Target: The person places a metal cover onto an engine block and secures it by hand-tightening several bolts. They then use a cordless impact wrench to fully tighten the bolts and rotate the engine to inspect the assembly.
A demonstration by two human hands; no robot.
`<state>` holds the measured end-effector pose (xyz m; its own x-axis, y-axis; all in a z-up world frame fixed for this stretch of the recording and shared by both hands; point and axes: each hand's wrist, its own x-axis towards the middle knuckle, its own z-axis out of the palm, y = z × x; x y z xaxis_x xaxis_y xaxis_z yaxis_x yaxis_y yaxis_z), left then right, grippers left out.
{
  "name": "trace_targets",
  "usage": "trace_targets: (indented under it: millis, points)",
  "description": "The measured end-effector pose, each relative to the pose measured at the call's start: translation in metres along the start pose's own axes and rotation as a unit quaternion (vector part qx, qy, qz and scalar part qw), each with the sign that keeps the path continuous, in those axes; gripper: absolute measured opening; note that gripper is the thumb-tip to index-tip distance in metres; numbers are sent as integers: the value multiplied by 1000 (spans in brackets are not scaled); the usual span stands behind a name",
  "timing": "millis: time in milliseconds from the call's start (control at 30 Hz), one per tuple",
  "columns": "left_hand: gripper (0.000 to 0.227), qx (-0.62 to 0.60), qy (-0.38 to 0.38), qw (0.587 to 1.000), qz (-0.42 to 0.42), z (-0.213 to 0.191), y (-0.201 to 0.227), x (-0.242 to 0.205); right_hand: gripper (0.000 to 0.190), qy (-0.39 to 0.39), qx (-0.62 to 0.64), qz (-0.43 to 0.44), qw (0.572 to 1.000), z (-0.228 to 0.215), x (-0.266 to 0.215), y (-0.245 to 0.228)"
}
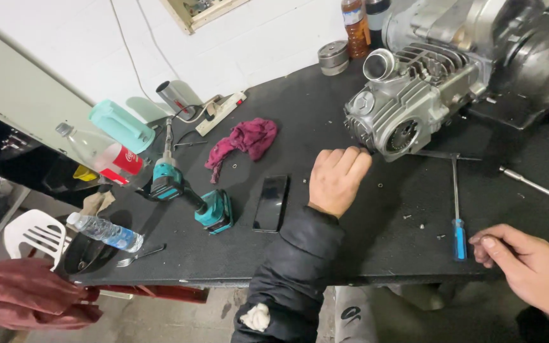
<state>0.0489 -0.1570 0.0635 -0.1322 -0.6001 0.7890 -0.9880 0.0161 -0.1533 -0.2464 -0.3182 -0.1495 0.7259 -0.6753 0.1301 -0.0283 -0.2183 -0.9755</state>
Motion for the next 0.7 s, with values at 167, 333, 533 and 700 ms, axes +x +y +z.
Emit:
trace_targets:
  millis: [167, 333, 533, 700]
  points:
    - [18, -108, -16, 980, -167, 12, 10, -1, 24, 11, -19, 26, 999, 0, 0, -1]
    - [18, -176, -37, 942, -282, 17, 16, -2, 23, 7, -20, -1, 1000, -1, -1, 6]
    - [14, -104, 6, 971, -215, 22, 18, 0, 24, 16, -3, 8, 1000, -1, 1, 16]
    - [20, -62, 6, 987, -149, 28, 12, -6, 24, 7, -21, 17, 1000, -1, -2, 12]
